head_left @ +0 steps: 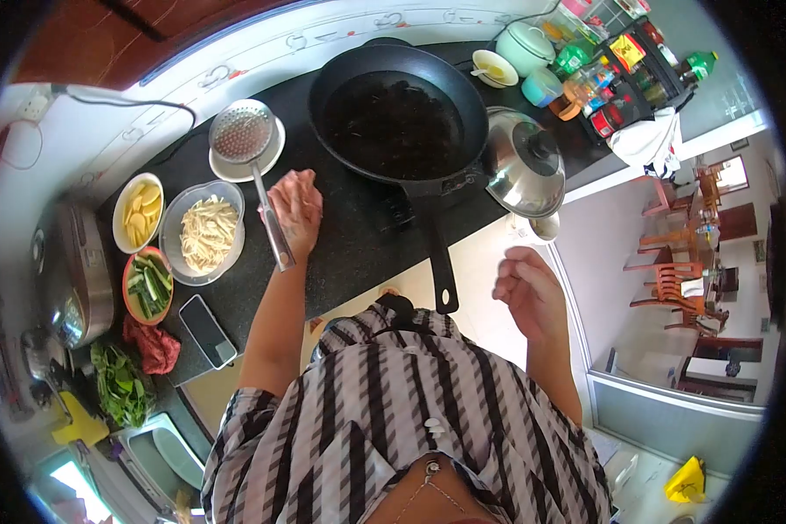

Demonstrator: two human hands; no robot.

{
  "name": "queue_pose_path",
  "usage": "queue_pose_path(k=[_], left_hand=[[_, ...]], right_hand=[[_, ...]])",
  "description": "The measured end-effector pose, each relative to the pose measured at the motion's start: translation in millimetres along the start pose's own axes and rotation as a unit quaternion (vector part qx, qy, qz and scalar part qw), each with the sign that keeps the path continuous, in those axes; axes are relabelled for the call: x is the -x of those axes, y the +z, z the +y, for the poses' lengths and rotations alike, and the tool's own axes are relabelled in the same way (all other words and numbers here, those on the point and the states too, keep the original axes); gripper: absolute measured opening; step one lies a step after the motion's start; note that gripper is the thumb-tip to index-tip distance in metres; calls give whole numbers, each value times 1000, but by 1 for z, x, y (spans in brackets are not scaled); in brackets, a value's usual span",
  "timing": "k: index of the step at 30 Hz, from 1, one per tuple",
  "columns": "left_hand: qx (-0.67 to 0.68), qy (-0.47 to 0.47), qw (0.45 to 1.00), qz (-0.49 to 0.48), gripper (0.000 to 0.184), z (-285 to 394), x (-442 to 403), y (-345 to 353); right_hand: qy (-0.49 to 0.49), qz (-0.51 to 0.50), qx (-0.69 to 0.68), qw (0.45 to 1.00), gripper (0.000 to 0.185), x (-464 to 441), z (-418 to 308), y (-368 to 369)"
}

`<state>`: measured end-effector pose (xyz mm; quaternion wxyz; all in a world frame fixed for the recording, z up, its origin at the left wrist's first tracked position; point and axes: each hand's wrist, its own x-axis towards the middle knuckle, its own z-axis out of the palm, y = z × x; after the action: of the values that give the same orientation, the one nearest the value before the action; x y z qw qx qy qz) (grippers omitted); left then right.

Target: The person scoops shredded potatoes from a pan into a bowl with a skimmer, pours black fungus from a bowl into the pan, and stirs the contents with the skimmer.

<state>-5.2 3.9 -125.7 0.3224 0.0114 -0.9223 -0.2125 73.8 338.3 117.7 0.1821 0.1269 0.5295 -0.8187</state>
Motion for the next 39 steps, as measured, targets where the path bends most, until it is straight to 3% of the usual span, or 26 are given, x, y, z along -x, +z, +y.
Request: queue_pose_path(k=[4,5,8,9,14,19,26,28,30,33,35,37,39], left_hand=[[-156,-101,982,23,61,-35,8,63],[-124,-144,981,-38,55,-32,5,61],[-201,-150,937,-243,55,-10,-3,47],[-214,-123,930,-272,53,-2,3,42],[-95,-8,959,-267,54,54,53,3],[-65,16,963,-260,56,65,102,-45],[-192,-196,931,-242,58,12,151,-116],[-174,-163,952,-193,55,8,148,-127],[-125,-156,966,-164,51,5,137,-128],[-131,-177,966,-138,43,4,132,-109],[-159,-183,961,-130,40,3,130,-104],[-152,-197,957,-146,35,1,126,-105],[-127,-196,962,-140,27,1,120,-108]], right_hand=[[-48,100,19,994,19,22,-7,-33],[-57,115,28,991,19,25,-1,-40],[-53,153,63,985,17,20,10,-63],[-41,158,66,984,17,13,19,-71],[59,187,125,973,20,-40,72,-101],[109,138,209,962,14,-88,125,-112],[53,93,284,953,13,-133,156,-111],[42,88,309,946,12,-144,163,-115],[-28,78,416,905,15,-147,163,-107],[-152,102,596,781,13,-151,166,-101],[-116,131,592,787,11,-163,179,-107],[-101,152,633,752,10,-165,183,-112],[-107,163,714,673,10,-152,169,-85]])
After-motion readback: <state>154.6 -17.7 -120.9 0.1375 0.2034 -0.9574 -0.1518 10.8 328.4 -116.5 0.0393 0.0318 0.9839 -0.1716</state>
